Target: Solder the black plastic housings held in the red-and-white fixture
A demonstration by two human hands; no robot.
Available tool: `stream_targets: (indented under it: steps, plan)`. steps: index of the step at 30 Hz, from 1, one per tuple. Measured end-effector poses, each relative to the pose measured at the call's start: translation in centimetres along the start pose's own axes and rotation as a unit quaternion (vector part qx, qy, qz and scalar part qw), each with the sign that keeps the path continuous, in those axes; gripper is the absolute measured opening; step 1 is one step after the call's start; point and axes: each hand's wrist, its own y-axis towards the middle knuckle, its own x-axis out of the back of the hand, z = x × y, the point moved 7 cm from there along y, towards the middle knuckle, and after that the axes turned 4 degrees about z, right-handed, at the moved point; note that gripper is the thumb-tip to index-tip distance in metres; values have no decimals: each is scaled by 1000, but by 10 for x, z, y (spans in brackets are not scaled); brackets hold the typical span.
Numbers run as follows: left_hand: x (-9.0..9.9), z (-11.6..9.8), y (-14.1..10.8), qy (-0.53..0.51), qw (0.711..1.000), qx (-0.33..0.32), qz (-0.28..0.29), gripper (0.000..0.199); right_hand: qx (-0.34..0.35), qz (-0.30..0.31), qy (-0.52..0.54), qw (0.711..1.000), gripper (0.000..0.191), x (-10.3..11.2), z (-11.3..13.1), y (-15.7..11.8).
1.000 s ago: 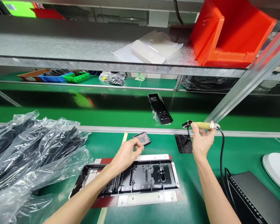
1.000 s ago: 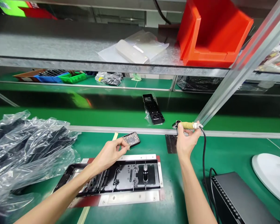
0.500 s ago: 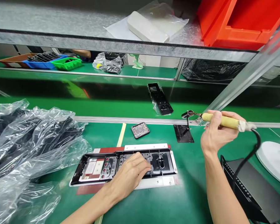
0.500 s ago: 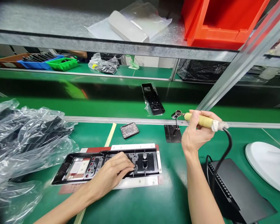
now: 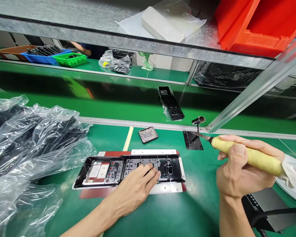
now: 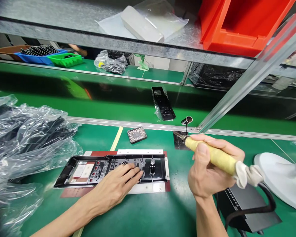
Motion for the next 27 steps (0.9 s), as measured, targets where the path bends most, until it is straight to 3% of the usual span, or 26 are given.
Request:
stream_targets:
  steps: [7, 14, 18, 27]
  plan:
    - [-1, -6, -8, 20, 999, 26, -32, 43, 12, 57, 37, 998, 14, -8, 11, -9]
    - [-4, -1, -11, -20, 998, 63, -20, 42, 26, 59, 76, 995, 10, -13, 19, -17]
    - [-7, 0, -13, -40, 997, 65, -15, 43, -3, 64, 69, 996, 7, -15, 25, -19]
    - [-4, 4, -20, -66, 992, 93, -57, 42, -34, 66, 141, 987, 21, -28, 21, -25]
